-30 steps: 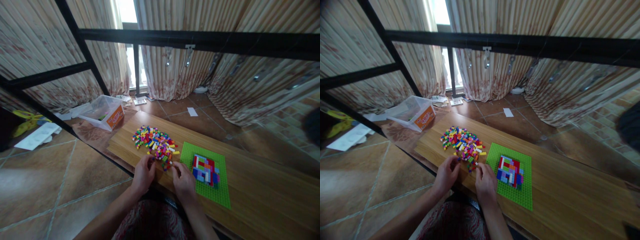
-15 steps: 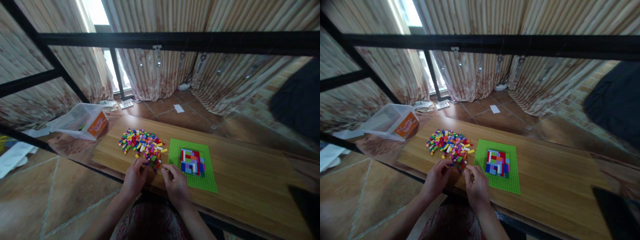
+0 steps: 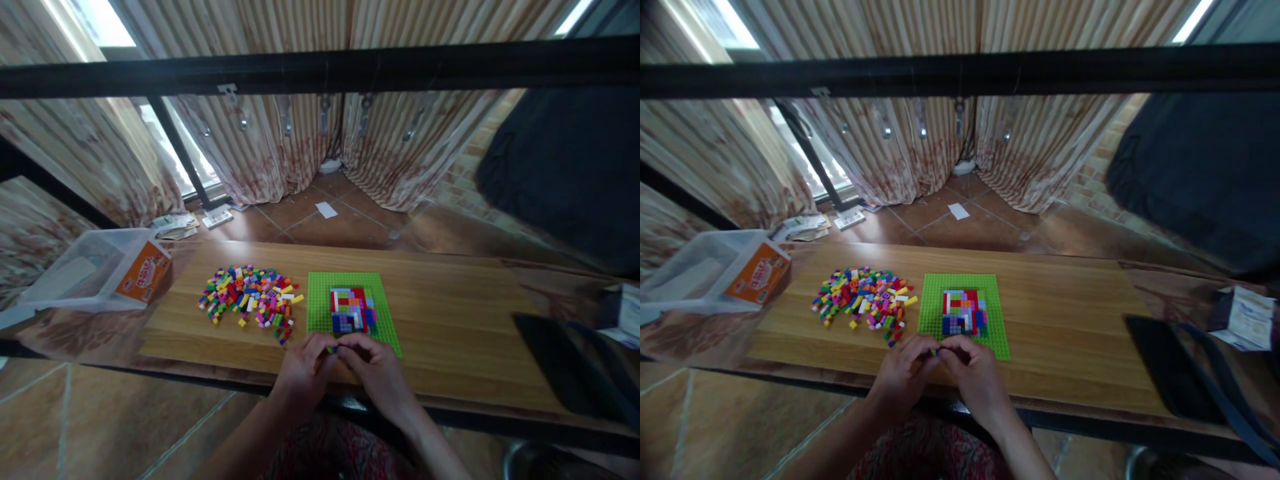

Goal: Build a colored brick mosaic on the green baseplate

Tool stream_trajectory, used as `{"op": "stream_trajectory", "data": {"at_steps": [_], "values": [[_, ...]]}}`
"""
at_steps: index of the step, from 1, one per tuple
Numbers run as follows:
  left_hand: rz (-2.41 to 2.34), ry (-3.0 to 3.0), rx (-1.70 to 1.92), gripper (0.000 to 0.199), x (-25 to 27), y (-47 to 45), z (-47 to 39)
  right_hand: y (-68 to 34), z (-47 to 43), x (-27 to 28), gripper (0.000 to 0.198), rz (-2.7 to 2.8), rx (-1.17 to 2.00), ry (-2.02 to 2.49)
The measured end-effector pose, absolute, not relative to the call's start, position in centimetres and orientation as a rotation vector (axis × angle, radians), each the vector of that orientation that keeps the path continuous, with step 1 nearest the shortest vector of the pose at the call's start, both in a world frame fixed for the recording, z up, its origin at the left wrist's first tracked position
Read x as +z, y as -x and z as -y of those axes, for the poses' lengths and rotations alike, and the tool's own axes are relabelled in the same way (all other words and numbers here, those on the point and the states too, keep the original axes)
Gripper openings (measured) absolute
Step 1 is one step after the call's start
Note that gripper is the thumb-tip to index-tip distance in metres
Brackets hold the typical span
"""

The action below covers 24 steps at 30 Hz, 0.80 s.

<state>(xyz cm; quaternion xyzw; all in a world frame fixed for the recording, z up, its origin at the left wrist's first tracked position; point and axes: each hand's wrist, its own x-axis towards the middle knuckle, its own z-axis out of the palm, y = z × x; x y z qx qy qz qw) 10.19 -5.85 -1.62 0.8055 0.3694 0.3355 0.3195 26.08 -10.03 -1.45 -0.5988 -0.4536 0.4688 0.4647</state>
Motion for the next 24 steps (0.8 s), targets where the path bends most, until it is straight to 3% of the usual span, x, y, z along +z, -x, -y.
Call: {"op": "stream_trajectory", "data": {"at_steps": [8, 24], "values": [[-1.011, -2.195, 0.861, 0.021, -3.8, -10.2, 6.4, -33.7, 7.6, -3.7, 0.028, 0.949, 0.740, 1.639], [-1.014, -2.171, 0.878, 0.018, -5.3, -9.9, 6.2, -35.2, 4.9, -5.3, 0.025, 1.125, 0.836, 1.643]]}}
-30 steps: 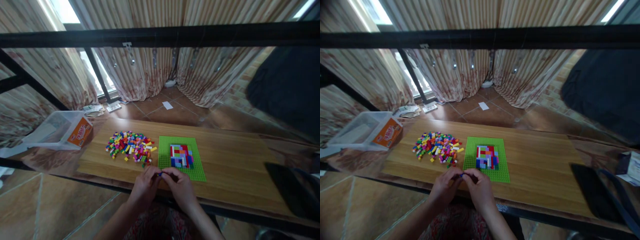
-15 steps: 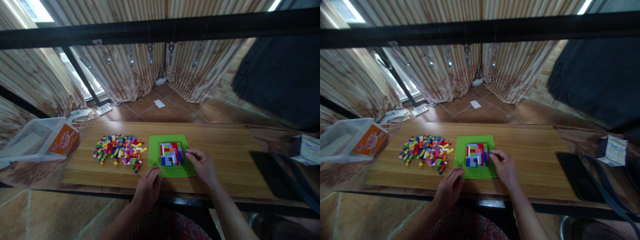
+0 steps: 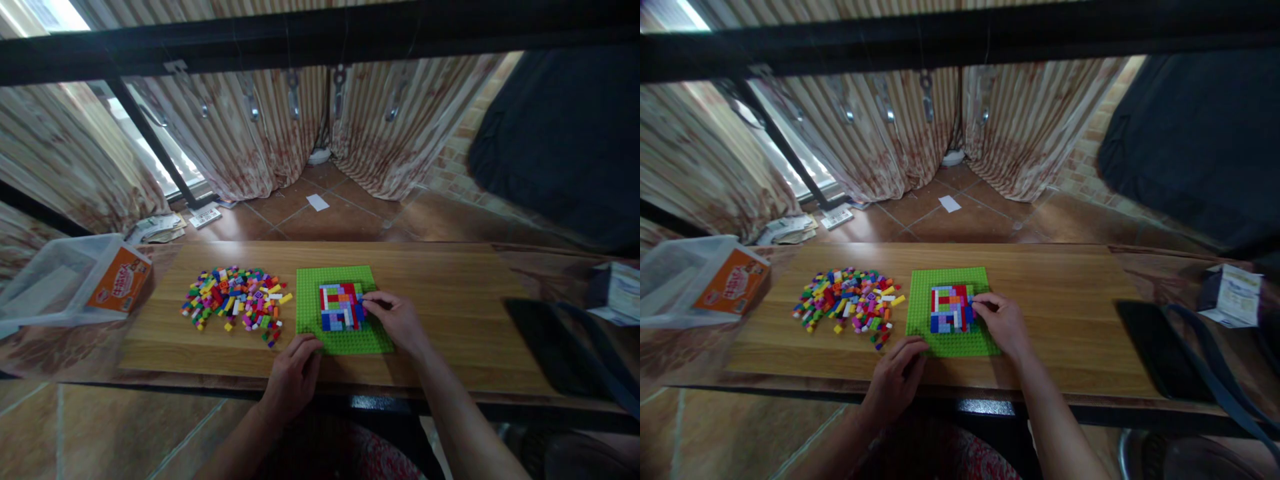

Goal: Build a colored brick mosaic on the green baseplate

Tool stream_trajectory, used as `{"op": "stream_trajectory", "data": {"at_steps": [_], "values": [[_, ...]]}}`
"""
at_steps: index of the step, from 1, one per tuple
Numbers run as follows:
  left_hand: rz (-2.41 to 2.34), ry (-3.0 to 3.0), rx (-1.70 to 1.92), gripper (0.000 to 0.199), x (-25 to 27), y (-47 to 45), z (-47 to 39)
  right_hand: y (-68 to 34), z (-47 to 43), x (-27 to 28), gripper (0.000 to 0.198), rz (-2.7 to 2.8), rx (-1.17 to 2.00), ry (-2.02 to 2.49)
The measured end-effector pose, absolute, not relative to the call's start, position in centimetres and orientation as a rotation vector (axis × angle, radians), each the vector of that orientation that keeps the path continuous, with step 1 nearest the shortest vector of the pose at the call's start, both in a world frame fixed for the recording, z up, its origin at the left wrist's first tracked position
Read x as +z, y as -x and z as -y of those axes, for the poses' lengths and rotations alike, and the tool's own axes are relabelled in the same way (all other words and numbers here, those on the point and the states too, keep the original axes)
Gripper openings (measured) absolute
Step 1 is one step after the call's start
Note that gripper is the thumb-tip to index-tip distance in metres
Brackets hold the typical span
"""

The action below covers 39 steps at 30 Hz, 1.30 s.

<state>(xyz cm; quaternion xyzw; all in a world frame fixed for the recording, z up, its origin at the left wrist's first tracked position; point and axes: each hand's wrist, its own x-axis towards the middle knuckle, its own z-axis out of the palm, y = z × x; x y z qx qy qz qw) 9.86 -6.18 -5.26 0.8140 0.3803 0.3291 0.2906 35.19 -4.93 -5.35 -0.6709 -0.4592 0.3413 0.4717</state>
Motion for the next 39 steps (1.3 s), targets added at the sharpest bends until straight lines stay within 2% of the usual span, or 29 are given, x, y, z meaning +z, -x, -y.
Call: {"op": "stream_trajectory", "data": {"at_steps": [19, 25, 29, 34, 39], "values": [[-1.034, -2.149, 0.862, 0.019, -5.1, -9.8, 6.3, -35.8, 4.0, -4.4, 0.022, 1.119, 0.948, 1.682], [-0.999, -2.076, 0.884, 0.019, -4.9, -9.9, 6.8, -35.2, 4.9, -4.3, 0.028, 1.088, 0.739, 1.736], [-1.028, -2.012, 0.959, 0.021, -4.3, -9.2, 7.4, -30.4, 5.5, -2.9, 0.027, 1.306, 0.726, 1.634], [-1.314, -1.949, 1.050, 0.017, -3.7, -5.4, 7.0, -22.5, 5.3, -2.4, 0.019, 1.753, 0.717, 1.476], [-1.748, -1.878, 1.051, 0.015, -3.8, -1.1, 4.7, -19.2, 4.2, -3.9, 0.017, 1.977, 0.577, 1.472]]}}
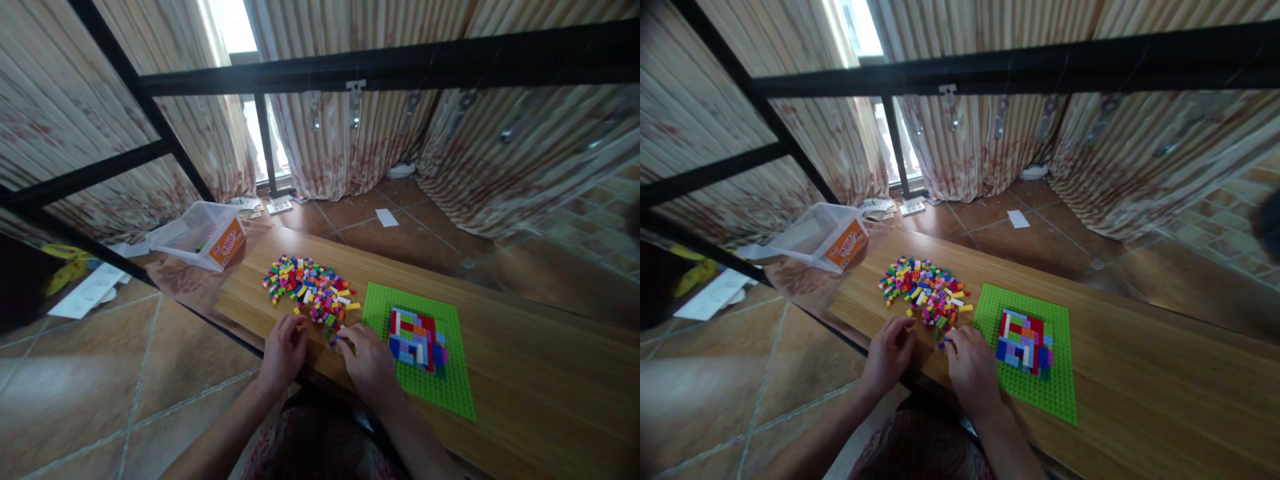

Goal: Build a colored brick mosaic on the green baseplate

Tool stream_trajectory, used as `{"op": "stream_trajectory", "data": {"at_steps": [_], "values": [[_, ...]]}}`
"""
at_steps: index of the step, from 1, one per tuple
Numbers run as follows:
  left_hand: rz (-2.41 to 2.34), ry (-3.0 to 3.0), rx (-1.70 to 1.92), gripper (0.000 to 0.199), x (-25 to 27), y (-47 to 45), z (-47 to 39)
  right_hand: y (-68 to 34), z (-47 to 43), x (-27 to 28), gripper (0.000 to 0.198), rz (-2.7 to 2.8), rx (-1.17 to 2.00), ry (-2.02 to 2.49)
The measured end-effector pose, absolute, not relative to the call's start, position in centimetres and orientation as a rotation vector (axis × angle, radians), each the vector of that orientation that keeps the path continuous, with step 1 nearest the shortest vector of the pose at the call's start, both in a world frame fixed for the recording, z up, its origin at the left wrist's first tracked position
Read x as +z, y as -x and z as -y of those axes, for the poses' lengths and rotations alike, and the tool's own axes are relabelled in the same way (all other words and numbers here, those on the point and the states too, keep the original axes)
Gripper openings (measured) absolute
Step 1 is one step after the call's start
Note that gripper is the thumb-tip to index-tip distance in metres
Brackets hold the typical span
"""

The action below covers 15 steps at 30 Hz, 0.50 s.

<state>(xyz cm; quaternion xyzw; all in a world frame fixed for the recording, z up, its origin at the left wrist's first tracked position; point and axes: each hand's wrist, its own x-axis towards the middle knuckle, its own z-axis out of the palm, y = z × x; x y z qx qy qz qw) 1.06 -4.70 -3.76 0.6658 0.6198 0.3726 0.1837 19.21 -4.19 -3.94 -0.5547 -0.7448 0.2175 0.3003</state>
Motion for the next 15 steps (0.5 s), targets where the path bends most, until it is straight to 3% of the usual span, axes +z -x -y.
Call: {"op": "stream_trajectory", "data": {"at_steps": [15], "values": [[-1.936, -1.849, 0.836, 0.014, -3.9, 0.7, 1.6, -18.7, 3.9, -5.2, 0.020, 1.839, 0.364, 1.541]]}}
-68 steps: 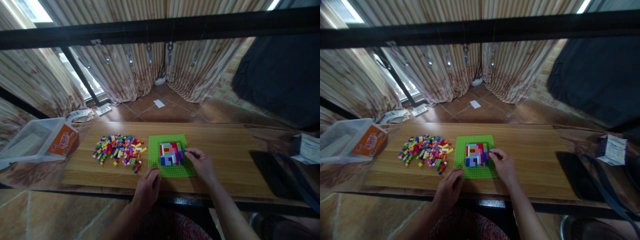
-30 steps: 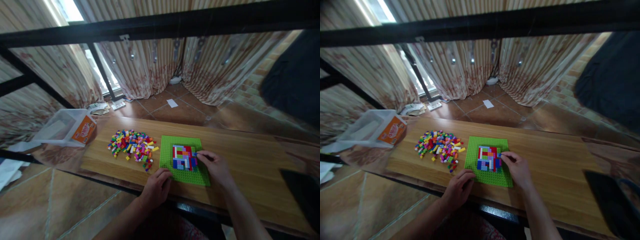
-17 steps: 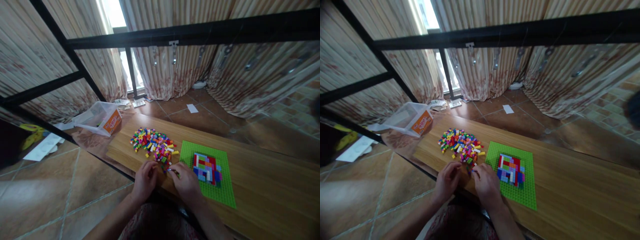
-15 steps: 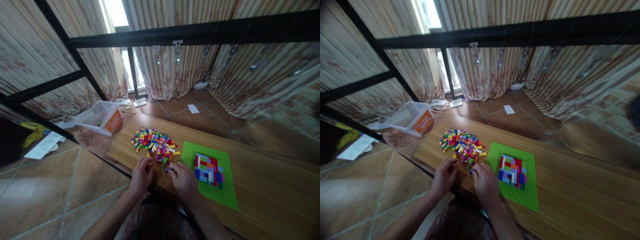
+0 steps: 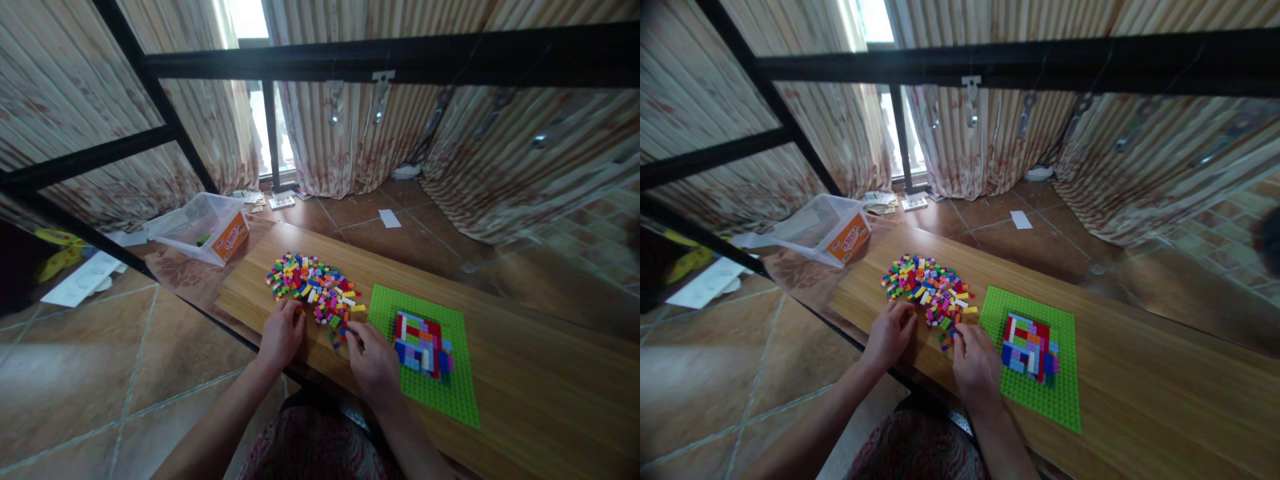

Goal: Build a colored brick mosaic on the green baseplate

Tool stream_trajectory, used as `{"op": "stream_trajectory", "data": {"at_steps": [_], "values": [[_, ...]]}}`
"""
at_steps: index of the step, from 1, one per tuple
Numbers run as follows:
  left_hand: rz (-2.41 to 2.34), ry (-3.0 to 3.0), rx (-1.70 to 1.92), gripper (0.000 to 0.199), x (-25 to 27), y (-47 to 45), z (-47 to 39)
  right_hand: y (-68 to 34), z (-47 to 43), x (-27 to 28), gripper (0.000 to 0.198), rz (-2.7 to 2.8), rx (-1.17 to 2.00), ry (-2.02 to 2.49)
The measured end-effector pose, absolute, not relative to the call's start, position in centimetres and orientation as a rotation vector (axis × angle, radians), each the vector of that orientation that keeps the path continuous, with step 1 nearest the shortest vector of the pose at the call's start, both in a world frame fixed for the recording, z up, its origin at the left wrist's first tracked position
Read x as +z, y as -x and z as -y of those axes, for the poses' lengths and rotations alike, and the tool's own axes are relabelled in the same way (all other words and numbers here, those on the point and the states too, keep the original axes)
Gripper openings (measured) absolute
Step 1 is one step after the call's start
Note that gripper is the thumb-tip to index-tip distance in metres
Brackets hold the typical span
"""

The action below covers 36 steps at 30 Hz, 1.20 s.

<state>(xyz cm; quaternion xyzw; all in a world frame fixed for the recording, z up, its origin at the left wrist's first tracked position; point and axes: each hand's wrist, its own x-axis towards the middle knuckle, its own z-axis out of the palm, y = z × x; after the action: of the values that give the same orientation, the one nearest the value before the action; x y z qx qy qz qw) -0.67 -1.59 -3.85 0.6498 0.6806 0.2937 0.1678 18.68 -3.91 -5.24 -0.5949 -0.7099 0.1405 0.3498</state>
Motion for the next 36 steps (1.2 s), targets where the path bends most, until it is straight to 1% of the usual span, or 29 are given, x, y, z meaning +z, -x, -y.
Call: {"op": "stream_trajectory", "data": {"at_steps": [4, 7, 10, 16, 19, 23, 25, 29, 36], "values": [[-1.789, -1.652, 0.877, 0.017, -2.7, -0.3, 2.4, -18.4, 5.6, -4.2, 0.020, 1.754, 0.430, 1.441], [-1.479, -1.448, 0.830, 0.023, -1.6, -2.1, 3.6, -18.5, 7.0, -3.1, 0.022, 1.754, 0.507, 1.346], [-1.190, -1.276, 0.740, 0.024, -0.8, -4.2, 4.6, -19.4, 8.3, -2.3, 0.024, 1.735, 0.590, 1.315], [-1.041, -1.175, 0.584, 0.027, -0.5, -7.5, 5.1, -22.8, 10.6, -1.3, 0.015, 1.574, 0.792, 1.398], [-1.046, -1.245, 0.562, 0.027, -0.5, -9.0, 5.3, -25.3, 11.3, -1.5, 0.016, 1.435, 0.822, 1.484], [-1.166, -1.509, 0.628, 0.025, -0.7, -9.2, 5.4, -30.0, 10.3, -3.1, 0.025, 1.128, 0.673, 1.657], [-1.238, -1.629, 0.677, 0.023, -1.1, -8.3, 5.2, -32.3, 9.0, -4.0, 0.027, 1.050, 0.646, 1.685], [-1.410, -1.707, 0.787, 0.022, -2.4, -5.4, 4.4, -34.6, 6.7, -5.3, 0.027, 1.079, 0.651, 1.677], [-1.581, -1.624, 0.866, 0.028, -4.5, -1.7, 3.4, -34.9, 5.5, -5.3, 0.021, 1.226, 0.665, 1.645]]}}
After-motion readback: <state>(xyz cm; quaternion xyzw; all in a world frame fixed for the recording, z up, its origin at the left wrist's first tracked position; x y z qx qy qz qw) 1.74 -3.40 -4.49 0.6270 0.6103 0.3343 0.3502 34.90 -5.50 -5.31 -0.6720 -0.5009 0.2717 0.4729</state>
